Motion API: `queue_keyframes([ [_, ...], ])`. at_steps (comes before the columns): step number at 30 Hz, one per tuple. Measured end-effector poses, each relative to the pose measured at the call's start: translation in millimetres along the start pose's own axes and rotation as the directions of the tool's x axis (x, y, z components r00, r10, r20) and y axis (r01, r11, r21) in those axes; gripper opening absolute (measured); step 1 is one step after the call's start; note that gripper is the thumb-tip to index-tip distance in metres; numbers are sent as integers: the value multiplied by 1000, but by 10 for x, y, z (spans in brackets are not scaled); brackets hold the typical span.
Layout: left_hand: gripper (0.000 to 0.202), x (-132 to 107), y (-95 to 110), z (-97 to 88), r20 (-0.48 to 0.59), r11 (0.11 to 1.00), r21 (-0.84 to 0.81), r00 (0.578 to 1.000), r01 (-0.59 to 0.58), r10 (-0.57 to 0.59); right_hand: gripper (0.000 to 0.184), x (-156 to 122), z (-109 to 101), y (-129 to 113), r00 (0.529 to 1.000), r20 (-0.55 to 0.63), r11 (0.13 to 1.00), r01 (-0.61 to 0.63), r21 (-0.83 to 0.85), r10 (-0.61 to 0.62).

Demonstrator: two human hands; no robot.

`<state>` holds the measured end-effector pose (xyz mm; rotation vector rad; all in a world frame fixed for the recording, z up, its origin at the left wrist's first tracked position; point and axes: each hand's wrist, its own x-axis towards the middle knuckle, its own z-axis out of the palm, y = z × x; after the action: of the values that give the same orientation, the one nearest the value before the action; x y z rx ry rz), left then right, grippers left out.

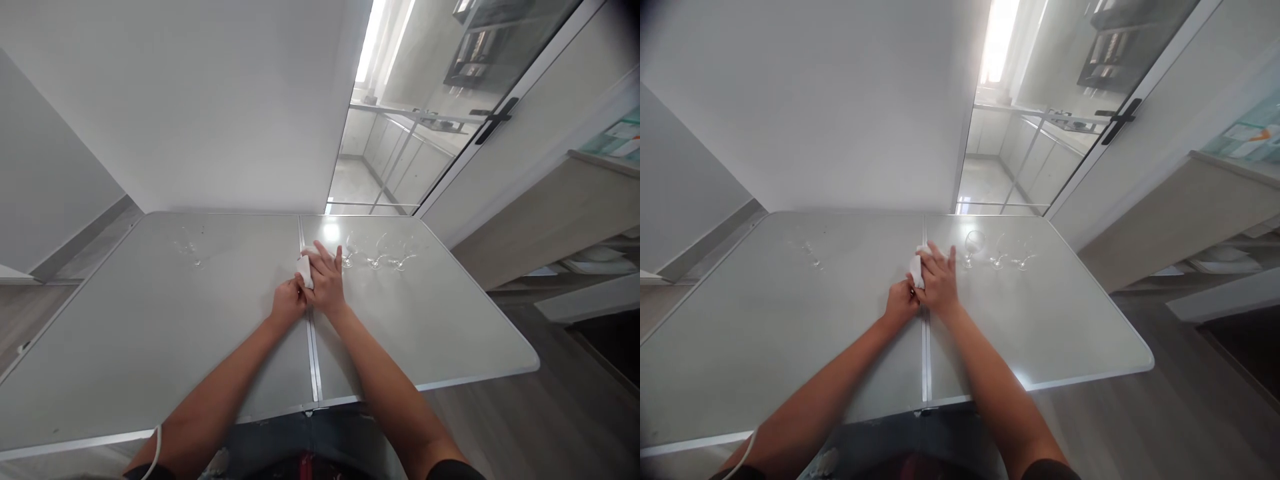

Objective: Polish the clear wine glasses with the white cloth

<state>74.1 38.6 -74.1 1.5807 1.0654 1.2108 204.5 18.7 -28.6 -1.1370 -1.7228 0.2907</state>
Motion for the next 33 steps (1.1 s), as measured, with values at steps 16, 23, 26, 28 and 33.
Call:
queue_keyframes([
  [16,16,163,-70,10,-26,777,-606,972,171,-234,34,-132,221,-41,974,-24,848,-184,497,225],
  [23,34,180,-41,-45,-29,914,-396,993,93,-114,30,-47,280,140,694,-304,652,-311,691,652],
  [26,33,163,-62,-4,-12,891,-438,991,117,-136,29,-41,367,170,718,-208,594,-338,730,665],
  [28,33,167,-81,25,-38,861,-494,987,118,-157,32,-56,427,149,768,-56,529,-384,757,637],
  [33,38,215,-97,4,-65,759,-639,975,124,-214,55,-78,514,135,806,173,313,-405,859,566],
])
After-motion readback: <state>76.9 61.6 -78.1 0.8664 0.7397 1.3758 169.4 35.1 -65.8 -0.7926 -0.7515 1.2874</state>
